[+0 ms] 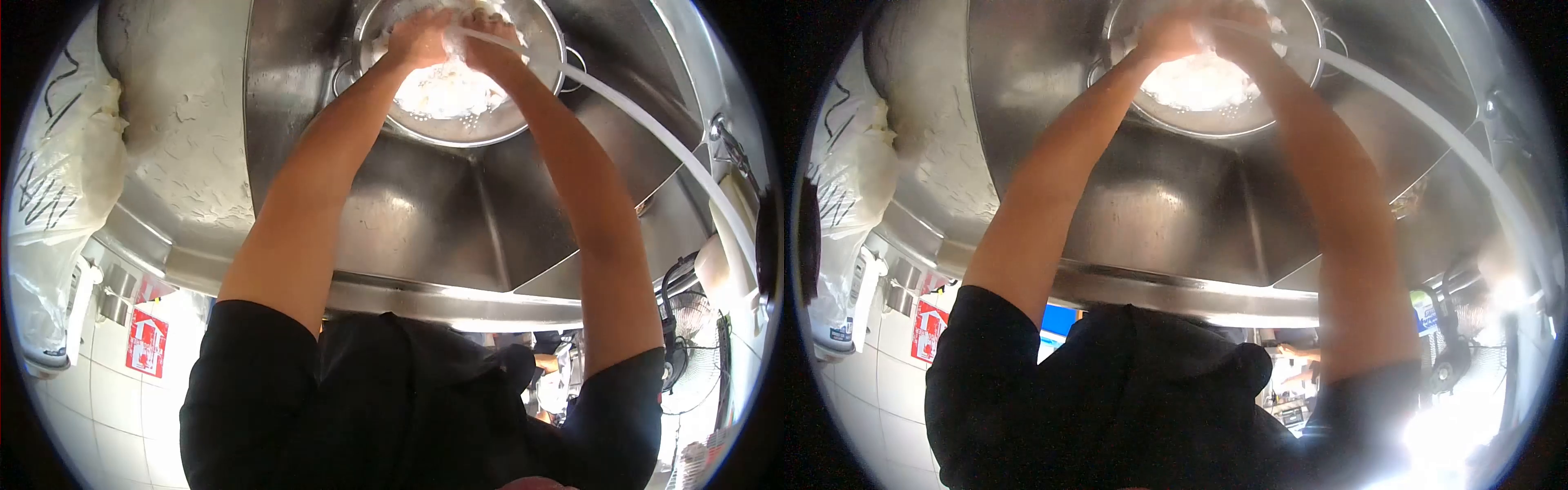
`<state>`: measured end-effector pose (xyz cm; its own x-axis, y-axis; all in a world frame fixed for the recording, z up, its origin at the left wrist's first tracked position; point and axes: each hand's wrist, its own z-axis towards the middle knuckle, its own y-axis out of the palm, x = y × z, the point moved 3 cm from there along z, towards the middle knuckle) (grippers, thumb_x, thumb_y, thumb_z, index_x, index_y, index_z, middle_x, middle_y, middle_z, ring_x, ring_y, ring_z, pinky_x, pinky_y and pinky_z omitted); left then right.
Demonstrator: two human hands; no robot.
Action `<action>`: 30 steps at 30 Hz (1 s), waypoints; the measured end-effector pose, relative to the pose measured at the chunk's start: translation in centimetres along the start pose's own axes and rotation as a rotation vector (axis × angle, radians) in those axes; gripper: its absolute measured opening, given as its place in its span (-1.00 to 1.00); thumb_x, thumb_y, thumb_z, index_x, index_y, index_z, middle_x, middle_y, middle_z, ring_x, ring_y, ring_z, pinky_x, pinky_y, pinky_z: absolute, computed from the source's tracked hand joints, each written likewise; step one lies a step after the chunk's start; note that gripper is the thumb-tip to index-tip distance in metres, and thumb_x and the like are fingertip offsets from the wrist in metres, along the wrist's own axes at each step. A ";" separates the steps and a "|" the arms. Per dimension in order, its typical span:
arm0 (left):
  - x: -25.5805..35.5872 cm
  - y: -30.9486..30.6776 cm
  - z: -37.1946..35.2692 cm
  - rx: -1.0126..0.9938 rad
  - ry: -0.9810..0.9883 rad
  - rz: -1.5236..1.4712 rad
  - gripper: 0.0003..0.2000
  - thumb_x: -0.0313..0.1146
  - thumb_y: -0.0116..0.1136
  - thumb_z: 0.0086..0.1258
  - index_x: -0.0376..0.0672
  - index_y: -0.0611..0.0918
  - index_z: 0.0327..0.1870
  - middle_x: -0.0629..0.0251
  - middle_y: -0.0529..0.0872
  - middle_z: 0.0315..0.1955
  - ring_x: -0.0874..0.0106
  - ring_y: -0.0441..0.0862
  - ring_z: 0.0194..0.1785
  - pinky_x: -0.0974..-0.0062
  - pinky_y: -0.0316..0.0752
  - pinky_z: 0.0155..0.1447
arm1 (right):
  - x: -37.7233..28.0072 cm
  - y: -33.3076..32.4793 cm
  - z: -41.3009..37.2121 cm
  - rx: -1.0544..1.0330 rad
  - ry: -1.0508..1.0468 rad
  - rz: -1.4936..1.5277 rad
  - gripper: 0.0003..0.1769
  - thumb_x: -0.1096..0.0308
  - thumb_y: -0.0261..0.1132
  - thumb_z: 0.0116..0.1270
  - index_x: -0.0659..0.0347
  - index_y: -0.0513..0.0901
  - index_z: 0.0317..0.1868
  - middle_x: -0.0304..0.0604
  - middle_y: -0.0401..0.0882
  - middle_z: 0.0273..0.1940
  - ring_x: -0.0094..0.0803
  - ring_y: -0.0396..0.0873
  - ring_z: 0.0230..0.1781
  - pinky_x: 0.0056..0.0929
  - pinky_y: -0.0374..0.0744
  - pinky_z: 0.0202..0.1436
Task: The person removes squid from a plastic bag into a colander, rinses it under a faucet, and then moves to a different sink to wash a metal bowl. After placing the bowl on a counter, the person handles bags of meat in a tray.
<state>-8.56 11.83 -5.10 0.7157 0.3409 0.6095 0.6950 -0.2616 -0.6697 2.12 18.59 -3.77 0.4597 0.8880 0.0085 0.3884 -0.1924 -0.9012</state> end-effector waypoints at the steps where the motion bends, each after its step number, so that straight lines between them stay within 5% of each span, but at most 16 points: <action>1: -1.1 1.4 0.5 -0.014 -0.074 0.032 -0.46 -0.31 0.24 -0.08 0.00 0.46 0.05 0.14 0.57 -0.11 0.14 0.55 -0.04 0.20 0.47 0.02 | 0.0 0.4 0.1 0.000 -0.017 0.015 -0.50 0.27 0.21 0.05 0.21 0.36 0.03 0.00 0.49 -0.11 -0.09 0.54 -0.10 -0.15 0.51 -0.14; 8: -0.6 1.0 -1.3 0.126 -0.149 0.023 -0.49 -0.37 0.26 -0.12 -0.09 0.52 0.00 0.06 0.64 -0.25 0.12 0.61 -0.14 0.29 0.53 -0.05 | -0.2 1.1 0.6 -0.139 -0.025 0.086 -0.53 0.32 0.19 0.05 0.30 0.41 0.01 0.08 0.49 -0.11 -0.12 0.56 -0.18 -0.23 0.51 -0.18; 10: -1.4 3.6 -0.9 0.231 -0.064 0.013 -0.64 -0.20 0.18 0.04 0.01 0.56 -0.08 0.20 0.62 -0.13 0.22 0.56 -0.03 0.21 0.43 0.03 | -0.1 1.4 0.7 -0.112 -0.018 0.060 -0.53 0.31 0.19 0.08 0.33 0.43 0.02 0.10 0.49 -0.09 -0.12 0.55 -0.17 -0.26 0.51 -0.17; 13: -1.8 4.3 -0.1 0.108 -0.215 0.008 -0.64 -0.27 0.17 0.00 -0.02 0.57 -0.09 0.15 0.62 -0.15 0.20 0.58 -0.10 0.18 0.46 -0.05 | -0.3 1.7 1.0 -0.115 0.009 0.027 -0.52 0.31 0.18 0.11 0.37 0.45 0.04 0.13 0.49 -0.06 -0.13 0.54 -0.16 -0.29 0.49 -0.17; 18: -1.2 4.1 -0.1 0.167 -0.230 -0.002 -0.59 -0.26 0.15 0.04 -0.07 0.52 -0.01 0.09 0.60 -0.13 0.16 0.58 -0.10 0.17 0.46 -0.06 | -0.6 1.2 1.8 -0.450 0.013 0.028 -0.55 0.29 0.17 0.10 0.36 0.48 -0.01 0.09 0.52 -0.16 -0.15 0.54 -0.22 -0.22 0.48 -0.18; 24: 0.3 1.6 -1.3 0.186 -0.281 0.000 -0.47 -0.13 0.24 0.02 -0.09 0.46 0.06 0.07 0.56 -0.04 0.12 0.48 0.07 0.17 0.34 0.16 | -0.2 2.7 1.6 -0.068 -0.050 0.039 -0.67 0.29 0.25 0.01 0.31 0.58 -0.22 0.04 0.57 -0.27 -0.18 0.56 -0.33 -0.27 0.51 -0.27; 26: 0.5 1.3 -1.6 0.102 -0.325 -0.056 -0.43 -0.09 0.27 -0.01 -0.09 0.46 0.07 0.07 0.55 -0.03 0.13 0.45 0.11 0.17 0.30 0.21 | 0.2 2.4 2.5 -0.409 -0.096 0.165 -0.71 0.29 0.26 -0.01 0.26 0.62 -0.27 0.03 0.59 -0.28 -0.19 0.58 -0.32 -0.26 0.54 -0.23; 30: 2.4 -1.2 -1.3 0.179 -0.319 -0.074 -0.34 -0.04 0.37 -0.11 -0.13 0.46 0.06 0.07 0.52 0.01 0.12 0.42 0.14 0.19 0.29 0.23 | -0.8 -5.9 1.9 -0.464 0.164 0.076 -0.71 0.26 0.29 -0.03 0.21 0.64 -0.26 0.03 0.62 -0.28 -0.21 0.60 -0.24 -0.29 0.57 -0.13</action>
<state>-7.58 11.80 -2.22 0.5871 0.6243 0.5152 0.7008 -0.0734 -0.7096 -2.08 19.83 0.73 0.6056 0.7941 0.0514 0.6462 -0.4531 -0.6141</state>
